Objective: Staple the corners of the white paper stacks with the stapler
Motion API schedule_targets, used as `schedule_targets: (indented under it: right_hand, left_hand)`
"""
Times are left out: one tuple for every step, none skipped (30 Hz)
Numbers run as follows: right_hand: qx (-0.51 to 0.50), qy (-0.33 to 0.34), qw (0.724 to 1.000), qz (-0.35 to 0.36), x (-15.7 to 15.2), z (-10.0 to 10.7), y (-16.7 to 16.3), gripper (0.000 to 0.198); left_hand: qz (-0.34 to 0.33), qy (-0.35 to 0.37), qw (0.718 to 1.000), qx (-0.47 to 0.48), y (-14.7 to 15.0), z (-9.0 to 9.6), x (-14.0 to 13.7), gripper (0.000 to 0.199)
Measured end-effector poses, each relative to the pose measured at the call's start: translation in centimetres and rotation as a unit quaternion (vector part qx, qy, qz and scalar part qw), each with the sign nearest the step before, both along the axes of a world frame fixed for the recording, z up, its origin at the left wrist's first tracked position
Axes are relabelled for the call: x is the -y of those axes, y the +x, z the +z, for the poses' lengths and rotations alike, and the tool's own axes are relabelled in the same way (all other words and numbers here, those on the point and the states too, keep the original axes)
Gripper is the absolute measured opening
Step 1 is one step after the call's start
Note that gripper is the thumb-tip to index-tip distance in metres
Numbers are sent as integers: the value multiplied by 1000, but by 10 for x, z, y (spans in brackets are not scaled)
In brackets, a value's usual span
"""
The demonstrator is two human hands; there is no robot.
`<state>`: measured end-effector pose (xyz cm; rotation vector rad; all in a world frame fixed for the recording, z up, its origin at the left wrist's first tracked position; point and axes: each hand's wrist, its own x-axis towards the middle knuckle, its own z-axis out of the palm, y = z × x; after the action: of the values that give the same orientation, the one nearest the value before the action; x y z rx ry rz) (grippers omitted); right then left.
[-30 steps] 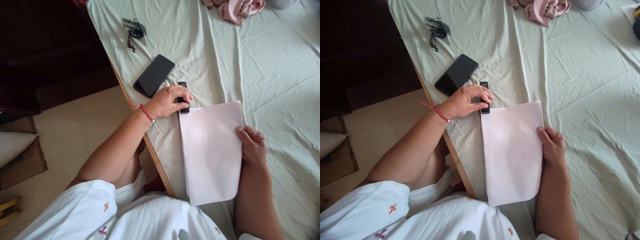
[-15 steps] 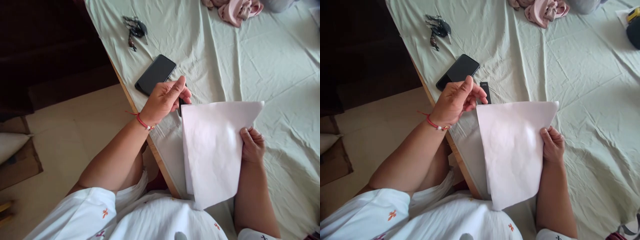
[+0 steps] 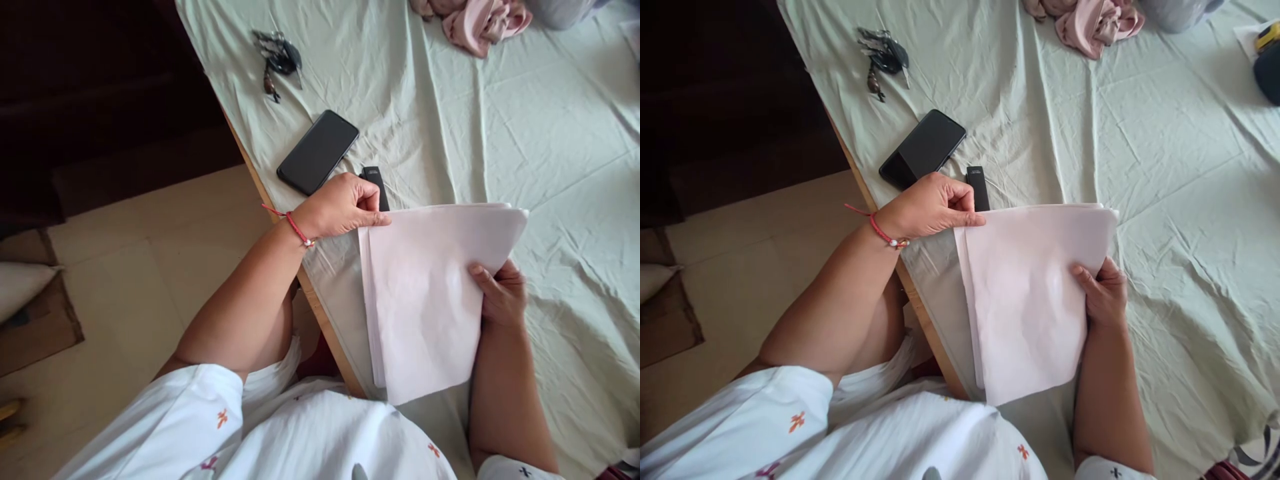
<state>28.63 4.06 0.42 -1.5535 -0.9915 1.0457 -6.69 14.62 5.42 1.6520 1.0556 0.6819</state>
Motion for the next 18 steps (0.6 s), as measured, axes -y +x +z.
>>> schedule_targets:
  right_hand:
    - [-1, -2, 1000, 0, 0, 0, 0, 34]
    - [-1, -6, 1000, 1, 0, 0, 0, 32]
    - [0, -11, 1000, 6, -1, 1, 0, 31]
    - [2, -18, 1000, 11, -1, 1, 1, 30]
    - [5, -24, 1000, 18, -1, 1, 1, 29]
    - [7, -29, 999, 23, -1, 1, 1, 29]
    - [9, -32, 999, 25, -1, 1, 2, 29]
    - [11, -32, 999, 23, -1, 0, 2, 30]
    - [14, -31, 999, 18, -1, 0, 3, 30]
    - [16, -29, 999, 12, -1, -1, 3, 31]
    - [18, -27, 999, 7, -1, -2, 3, 31]
    - [19, -26, 999, 4, -1, -2, 4, 32]
    - [20, -27, 999, 3, -1, -3, 4, 33]
    - [21, -29, 999, 2, -1, -2, 3, 33]
    - [22, -31, 999, 2, -2, -2, 3, 34]
    - [23, -34, 999, 3, -2, -1, 2, 34]
    - [25, -33, 999, 4, -2, 0, 1, 33]
    - [25, -27, 999, 4, -3, 1, 0, 33]
  left_hand:
    - [-8, -6, 1000, 3, -1, 1, -1, 27]
    - [-20, -15, 1000, 7, -3, 3, -1, 23]
    - [-34, -27, 999, 9, -5, 5, -1, 19]
    - [-48, -38, 998, 10, -7, 7, -1, 15]
    - [-58, -46, 997, 7, -9, 9, -1, 13]
    - [-62, -50, 997, 2, -10, 10, -1, 13]
    - [-59, -49, 997, -5, -11, 11, -2, 14]
    - [-53, -47, 997, -13, -12, 11, -2, 16]
    - [-44, -43, 998, -20, -12, 10, -2, 19]
    - [-31, -37, 999, -25, -12, 9, -3, 23]
    - [-18, -30, 999, -28, -12, 7, -3, 27]
    - [-8, -24, 999, -29, -12, 5, -3, 31]
    - [-5, -21, 999, -28, -13, 3, -4, 34]
    - [-12, -22, 999, -27, -13, 1, -4, 35]
    - [-28, -25, 999, -27, -15, -1, -5, 35]
    - [-50, -31, 998, -28, -16, -3, -6, 34]
    - [-72, -38, 996, -29, -18, -4, -6, 31]
    - [-88, -42, 995, -31, -20, -4, -6, 29]
